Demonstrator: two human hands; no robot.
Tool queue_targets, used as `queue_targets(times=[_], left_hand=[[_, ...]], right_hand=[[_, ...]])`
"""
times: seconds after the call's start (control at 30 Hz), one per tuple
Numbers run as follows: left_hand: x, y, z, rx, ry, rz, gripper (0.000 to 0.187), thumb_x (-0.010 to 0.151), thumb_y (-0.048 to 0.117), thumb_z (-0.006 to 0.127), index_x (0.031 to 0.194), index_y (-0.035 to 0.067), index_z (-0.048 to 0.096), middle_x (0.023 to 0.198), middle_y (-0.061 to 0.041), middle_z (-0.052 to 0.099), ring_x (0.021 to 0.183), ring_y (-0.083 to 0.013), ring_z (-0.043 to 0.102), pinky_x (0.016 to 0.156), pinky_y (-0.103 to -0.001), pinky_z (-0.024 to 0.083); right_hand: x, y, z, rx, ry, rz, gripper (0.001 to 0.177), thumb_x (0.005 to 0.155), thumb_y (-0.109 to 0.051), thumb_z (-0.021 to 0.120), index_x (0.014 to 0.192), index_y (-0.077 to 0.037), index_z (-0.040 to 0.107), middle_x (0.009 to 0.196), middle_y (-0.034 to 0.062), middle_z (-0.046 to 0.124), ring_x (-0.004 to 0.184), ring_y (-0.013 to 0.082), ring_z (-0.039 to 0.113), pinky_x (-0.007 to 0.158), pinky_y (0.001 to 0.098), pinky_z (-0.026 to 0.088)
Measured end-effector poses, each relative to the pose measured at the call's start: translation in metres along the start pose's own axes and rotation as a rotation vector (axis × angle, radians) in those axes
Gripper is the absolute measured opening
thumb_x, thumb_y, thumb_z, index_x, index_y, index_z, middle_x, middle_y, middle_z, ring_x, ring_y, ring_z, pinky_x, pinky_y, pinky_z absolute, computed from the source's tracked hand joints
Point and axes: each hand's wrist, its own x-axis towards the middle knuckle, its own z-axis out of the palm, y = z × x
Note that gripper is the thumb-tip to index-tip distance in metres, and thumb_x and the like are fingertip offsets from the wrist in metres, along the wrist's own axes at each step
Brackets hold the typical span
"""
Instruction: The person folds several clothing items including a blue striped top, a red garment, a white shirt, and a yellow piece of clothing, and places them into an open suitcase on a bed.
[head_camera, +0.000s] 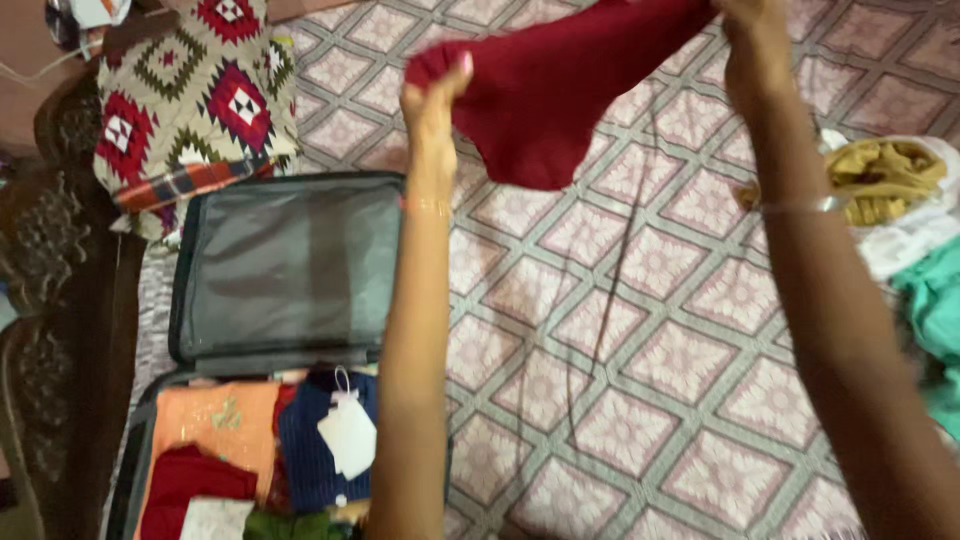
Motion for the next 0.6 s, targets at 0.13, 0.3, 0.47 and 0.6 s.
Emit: queue_targets(times=[0.13, 0.3, 0.47, 0.6], left_hand=[[-0.186, -0.055, -0.043, 0.029, 0.105, -0.145, 0.066, 0.078, 0.013, 0.084, 0.137, -0.007, 0.061, 0.125, -0.008, 0.066, 0.109, -0.0189, 0.064, 0.099, -0.033, 0.051], [-0.410, -0.155, -0.127, -0.078, 0.264, -0.500, 0.083, 0.071, -0.003, 0.081, 0.147, -0.001, 0.046, 0.128, -0.010, 0.064, 0.102, -0.0237, 0.065, 0.090, -0.037, 0.054], [-0.573, -0.182, -0.174, 0.321, 0.284, -0.847, 0.088, 0.065, -0.008, 0.073, 0.148, 0.006, 0.046, 0.130, -0.006, 0.061, 0.110, -0.0220, 0.063, 0.081, -0.030, 0.058], [-0.653, -0.168, -0.188, 0.559, -0.005, -0.705, 0.085, 0.059, -0.003, 0.087, 0.137, -0.003, 0.055, 0.131, -0.016, 0.066, 0.119, -0.0227, 0.061, 0.098, -0.030, 0.051]], right_hand=[[-0.182, 0.020, -0.002, -0.063, 0.139, 0.395, 0.034, 0.110, -0.037, 0.063, 0.105, -0.004, 0.067, 0.098, -0.0009, 0.058, 0.095, 0.0148, 0.049, 0.088, 0.0331, 0.040], [-0.437, 0.059, -0.003, 0.041, 0.187, 0.822, 0.052, 0.097, -0.049, 0.068, 0.121, -0.003, 0.071, 0.114, 0.0056, 0.067, 0.100, 0.0210, 0.049, 0.091, 0.0387, 0.036], [-0.633, 0.040, -0.005, 0.062, 0.045, 1.130, 0.061, 0.094, -0.053, 0.052, 0.133, -0.007, 0.064, 0.123, 0.0118, 0.069, 0.114, 0.0248, 0.062, 0.095, 0.0433, 0.039], [-0.726, 0.019, -0.017, 0.115, 0.022, 1.250, 0.060, 0.096, -0.049, 0.046, 0.128, -0.003, 0.066, 0.116, 0.0094, 0.074, 0.105, 0.0241, 0.069, 0.094, 0.0431, 0.049]])
